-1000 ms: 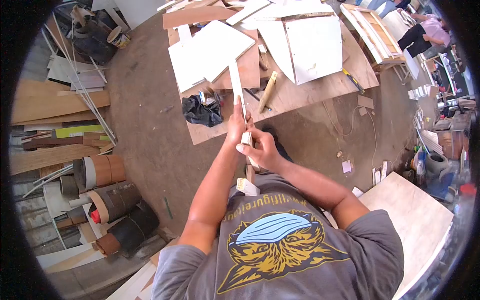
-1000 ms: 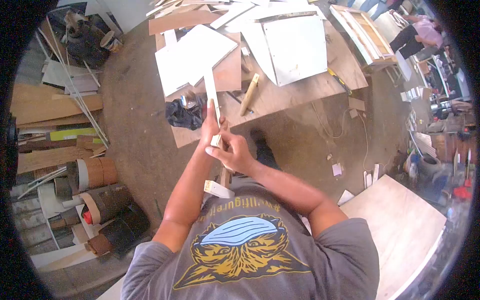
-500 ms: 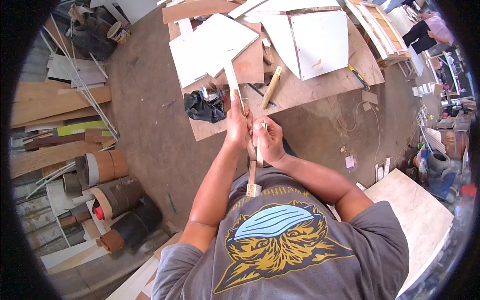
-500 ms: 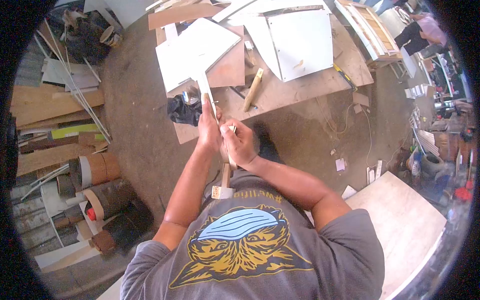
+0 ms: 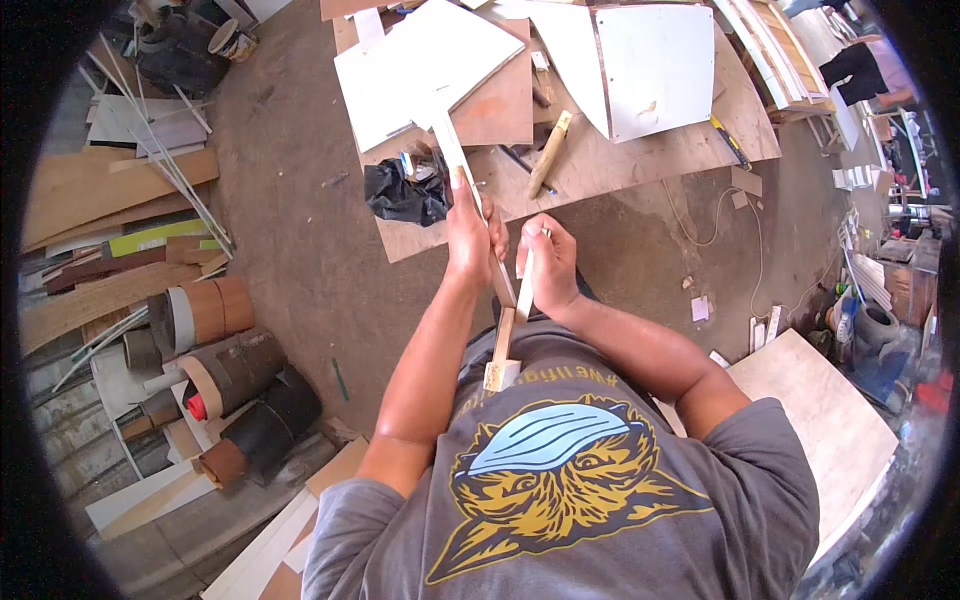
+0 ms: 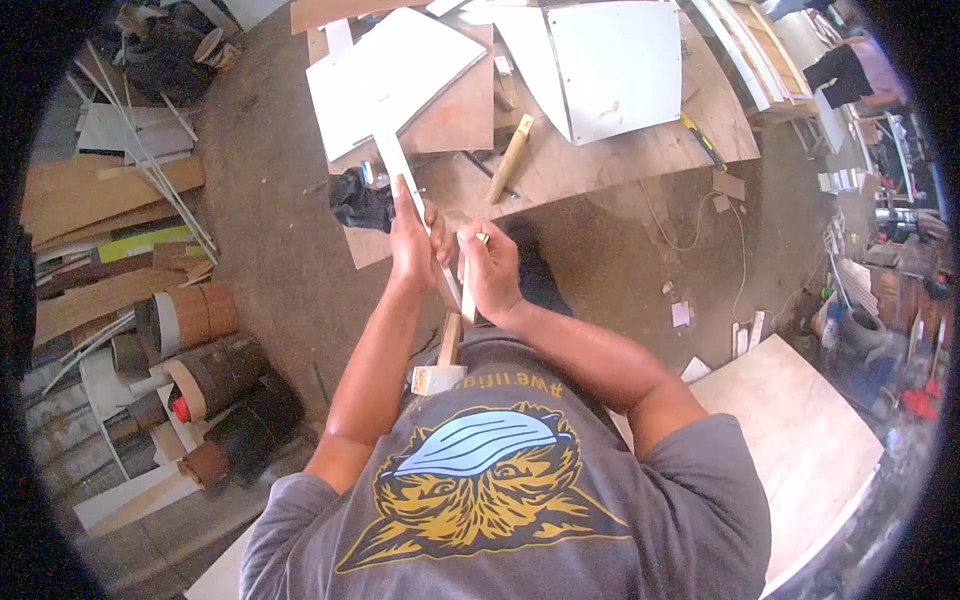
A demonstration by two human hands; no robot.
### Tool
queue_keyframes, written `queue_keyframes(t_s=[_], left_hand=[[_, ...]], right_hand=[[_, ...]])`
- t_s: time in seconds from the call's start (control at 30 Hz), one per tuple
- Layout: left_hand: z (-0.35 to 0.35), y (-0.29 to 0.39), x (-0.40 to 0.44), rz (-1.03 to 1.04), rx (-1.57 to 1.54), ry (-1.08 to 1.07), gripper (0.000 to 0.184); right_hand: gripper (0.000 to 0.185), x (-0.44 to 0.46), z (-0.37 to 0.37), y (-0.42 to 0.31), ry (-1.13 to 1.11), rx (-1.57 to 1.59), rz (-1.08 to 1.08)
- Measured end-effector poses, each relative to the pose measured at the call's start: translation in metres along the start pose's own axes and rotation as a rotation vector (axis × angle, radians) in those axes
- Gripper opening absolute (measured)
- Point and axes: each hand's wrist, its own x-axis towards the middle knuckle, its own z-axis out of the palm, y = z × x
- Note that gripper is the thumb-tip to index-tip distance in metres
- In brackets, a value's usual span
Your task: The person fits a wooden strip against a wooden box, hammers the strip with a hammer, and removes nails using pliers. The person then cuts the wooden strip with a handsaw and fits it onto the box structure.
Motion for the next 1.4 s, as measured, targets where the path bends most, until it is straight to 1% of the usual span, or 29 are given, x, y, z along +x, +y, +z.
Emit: queue_keyframes(t_s=[0.07, 0.17, 0.2, 0.4, 0.6, 0.7, 0.73, 0.77, 0.83, 0.87, 0.97, 1.0, 1.03, 1.07, 1.1, 1.17, 1.2, 1.23, 1.27, 1.3, 1.37, 1.4], left_hand=[[-0.001, -0.005, -0.003, -0.042, -0.027, 0.014, 0.064], [0.004, -0.006, -0.006, 0.027, -0.035, 0.016, 0.064], [0.004, -0.008, -0.003, 0.039, -0.03, 0.013, 0.064], [0.009, -0.005, -0.002, 0.037, -0.065, 0.011, 0.063], [0.016, -0.003, 0.006, -0.003, -0.065, -0.04, 0.065], [0.011, -0.001, 0.015, 0.039, -0.087, -0.163, 0.066], [0.01, -0.003, 0.013, 0.026, -0.113, -0.195, 0.067], [0.01, -0.004, 0.011, 0.002, -0.114, -0.181, 0.067], [0.011, -0.003, 0.008, -0.042, -0.119, -0.157, 0.067], [0.01, -0.006, 0.004, -0.008, -0.063, -0.187, 0.066], [0.007, -0.004, 0.011, 0.077, -0.067, -0.162, 0.065], [0.005, -0.002, 0.015, 0.089, -0.138, -0.217, 0.066], [0.005, 0.0, 0.017, 0.056, -0.256, -0.187, 0.068], [0.004, 0.003, 0.019, 0.095, -0.293, -0.204, 0.069], [0.003, 0.005, 0.021, 0.135, -0.33, -0.223, 0.069], [-0.005, -0.003, 0.029, 0.204, -0.353, -0.28, 0.075], [-0.006, -0.007, 0.03, 0.204, -0.405, -0.323, 0.077], [-0.006, -0.011, 0.03, 0.2, -0.456, -0.369, 0.079], [-0.005, -0.015, 0.028, 0.215, -0.461, -0.397, 0.086], [-0.001, -0.016, 0.022, 0.169, -0.496, -0.436, 0.093], [0.003, -0.021, 0.014, 0.124, -0.519, -0.477, 0.094], [-0.001, -0.025, 0.014, 0.059, -0.518, -0.505, 0.094]], right_hand=[[0.027, -0.009, -0.002, -0.002, 0.016, -0.047, 0.001], [0.025, -0.015, -0.005, -0.005, 0.012, -0.064, -0.081], [0.019, -0.015, -0.01, -0.003, 0.0, -0.009, -0.089], [0.016, -0.02, -0.022, -0.008, -0.042, -0.055, -0.109], [0.015, -0.013, -0.033, -0.011, -0.116, -0.141, -0.206], [0.019, 0.002, -0.03, -0.014, -0.027, -0.115, -0.121], [0.036, 0.008, -0.032, -0.007, 0.106, -0.055, 0.006], [0.037, 0.015, -0.037, -0.001, 0.253, -0.03, 0.25], [0.037, 0.015, -0.04, 0.013, 0.348, 0.031, 0.399], [0.037, 0.014, -0.044, 0.017, 0.301, 0.011, 0.357], [0.036, 0.011, -0.039, 0.013, 0.159, 0.007, 0.251], [0.036, 0.016, -0.037, 0.01, 0.108, 0.034, 0.219], [0.036, 0.02, -0.036, 0.005, 0.055, 0.057, 0.185], [0.034, 0.021, -0.034, -0.001, 0.06, 0.165, 0.215], [0.035, 0.024, -0.031, -0.001, 0.087, 0.346, 0.281], [0.038, 0.026, -0.029, -0.006, 0.056, 0.385, 0.362], [0.038, 0.027, -0.027, -0.005, 0.064, 0.379, 0.331], [0.037, 0.028, -0.022, -0.013, 0.109, 0.413, 0.401], [0.038, 0.029, -0.02, -0.016, 0.104, 0.38, 0.39], [0.038, 0.03, -0.02, -0.018, 0.099, 0.348, 0.383], [0.046, 0.03, -0.024, -0.019, 0.037, 0.296, 0.38], [0.05, 0.031, -0.03, -0.018, 0.016, 0.258, 0.391]])
